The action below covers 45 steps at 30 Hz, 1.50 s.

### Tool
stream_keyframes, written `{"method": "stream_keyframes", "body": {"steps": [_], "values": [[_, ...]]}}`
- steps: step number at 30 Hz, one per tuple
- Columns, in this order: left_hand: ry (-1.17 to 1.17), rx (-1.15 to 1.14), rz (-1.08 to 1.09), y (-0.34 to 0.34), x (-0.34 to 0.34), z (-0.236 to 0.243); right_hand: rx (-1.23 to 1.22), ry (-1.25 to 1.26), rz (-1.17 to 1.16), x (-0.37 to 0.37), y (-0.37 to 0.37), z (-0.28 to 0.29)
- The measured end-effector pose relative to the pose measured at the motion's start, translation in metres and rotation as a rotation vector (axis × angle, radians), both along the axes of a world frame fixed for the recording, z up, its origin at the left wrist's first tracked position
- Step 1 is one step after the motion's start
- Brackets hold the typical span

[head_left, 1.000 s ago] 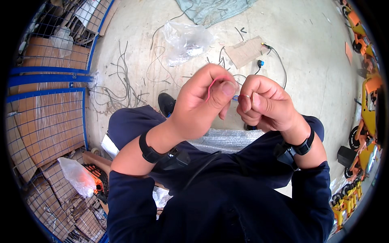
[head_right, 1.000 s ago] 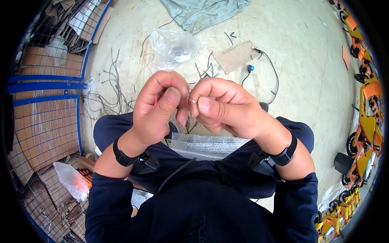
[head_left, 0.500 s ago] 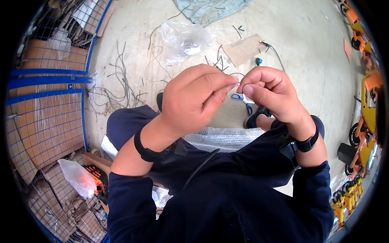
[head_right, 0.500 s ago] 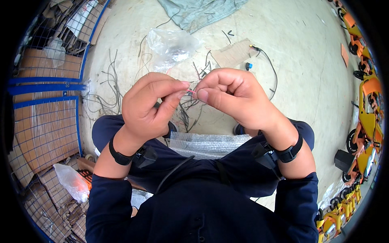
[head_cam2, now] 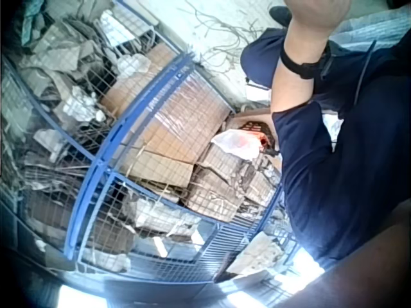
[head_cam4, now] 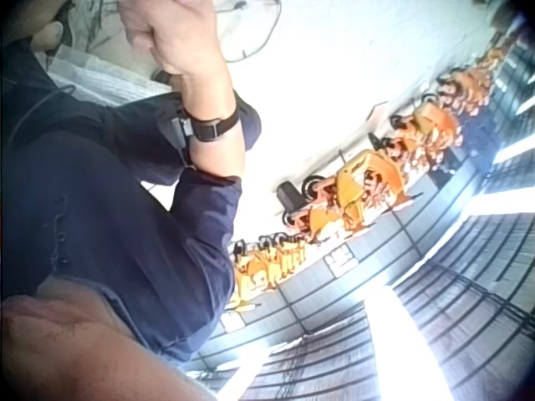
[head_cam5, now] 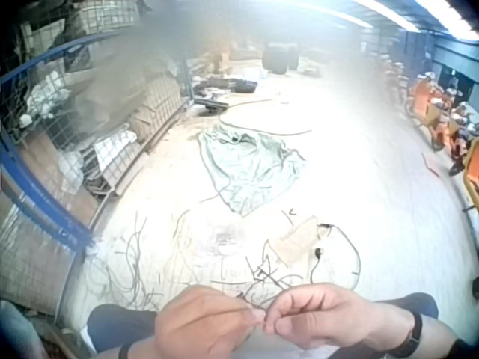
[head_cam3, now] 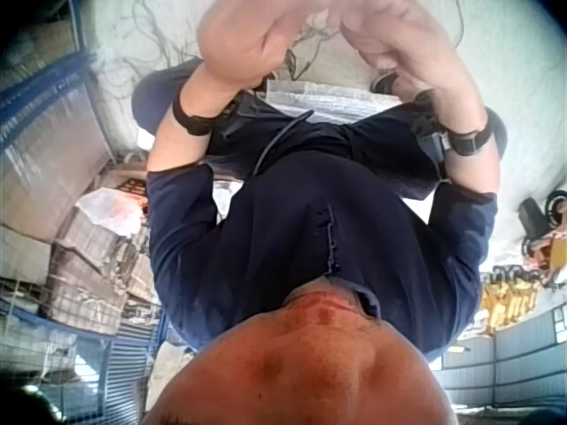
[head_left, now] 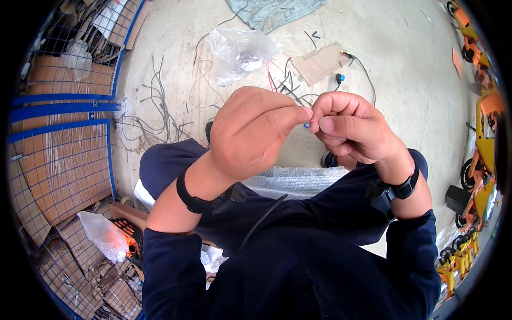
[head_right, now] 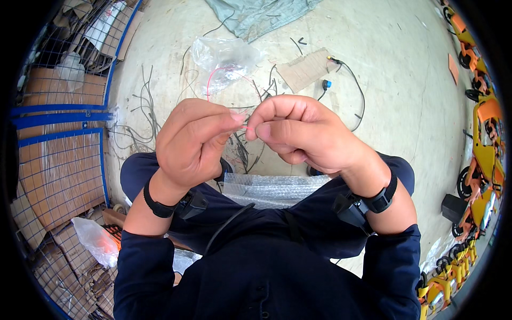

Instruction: The person manipulates a small connector and multiple wires by hand, then uses blue scissors to strip insulation from the ends of the wires.

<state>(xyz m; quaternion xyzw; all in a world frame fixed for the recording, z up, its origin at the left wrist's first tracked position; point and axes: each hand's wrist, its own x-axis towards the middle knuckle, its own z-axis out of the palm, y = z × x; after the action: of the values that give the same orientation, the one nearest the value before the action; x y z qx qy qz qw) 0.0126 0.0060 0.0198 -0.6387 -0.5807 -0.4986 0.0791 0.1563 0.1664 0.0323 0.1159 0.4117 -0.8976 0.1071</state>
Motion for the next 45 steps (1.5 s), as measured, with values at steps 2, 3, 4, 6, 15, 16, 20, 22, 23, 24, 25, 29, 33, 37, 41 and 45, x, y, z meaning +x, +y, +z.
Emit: {"method": "stream_keyframes", "body": {"steps": [2, 3, 4, 6, 15, 16, 20, 22, 23, 24, 25, 29, 33, 37, 41, 45], "values": [[0.009, -0.002, -0.005, 0.000, 0.000, 0.000, 0.077, -0.007, -0.039, -0.001, -0.002, 0.002], [0.004, 0.026, 0.008, 0.001, 0.000, -0.001, 0.088, -0.003, -0.044, -0.001, -0.003, 0.003], [-0.002, 0.055, 0.020, 0.003, 0.000, -0.004, 0.099, 0.000, -0.049, 0.000, -0.003, 0.003], [-0.007, 0.083, 0.029, 0.004, 0.000, -0.005, 0.127, 0.005, -0.068, 0.000, -0.004, 0.004], [-0.032, -0.002, -0.042, 0.002, 0.000, 0.001, 0.367, 0.034, -0.179, 0.001, -0.008, 0.007], [-0.051, -0.046, -0.079, 0.000, -0.002, 0.004, 0.441, 0.045, -0.182, 0.002, -0.008, 0.009], [-0.268, -0.155, -0.175, -0.002, -0.004, 0.004, 0.664, 0.015, -0.210, 0.005, -0.016, 0.016], [-0.262, -0.144, -0.153, -0.001, -0.005, 0.002, 0.686, 0.078, -0.237, 0.005, -0.018, 0.013], [-0.260, -0.140, -0.141, -0.001, -0.006, 0.001, 0.696, 0.110, -0.249, 0.004, -0.019, 0.011], [-0.228, -0.136, -0.126, -0.001, -0.005, 0.002, 0.580, 0.079, -0.206, 0.004, -0.016, 0.009], [-0.197, -0.133, -0.111, -0.002, -0.005, 0.004, 0.464, 0.049, -0.163, 0.002, -0.011, 0.007], [-0.106, -0.053, -0.105, 0.000, -0.005, -0.001, 0.246, 0.071, -0.057, 0.000, -0.009, 0.002], [-0.084, -0.047, -0.140, 0.001, -0.006, -0.001, 0.257, 0.071, -0.021, 0.002, -0.004, 0.004], [-0.076, -0.065, -0.150, 0.002, -0.007, 0.000, 0.366, 0.084, -0.070, 0.002, -0.006, 0.011], [-0.091, -0.059, -0.142, 0.001, -0.006, 0.000, 0.461, 0.057, -0.082, 0.005, -0.007, 0.017], [-0.114, -0.059, -0.155, 0.000, -0.006, 0.003, 0.507, 0.061, -0.099, 0.006, -0.010, 0.019]]}}
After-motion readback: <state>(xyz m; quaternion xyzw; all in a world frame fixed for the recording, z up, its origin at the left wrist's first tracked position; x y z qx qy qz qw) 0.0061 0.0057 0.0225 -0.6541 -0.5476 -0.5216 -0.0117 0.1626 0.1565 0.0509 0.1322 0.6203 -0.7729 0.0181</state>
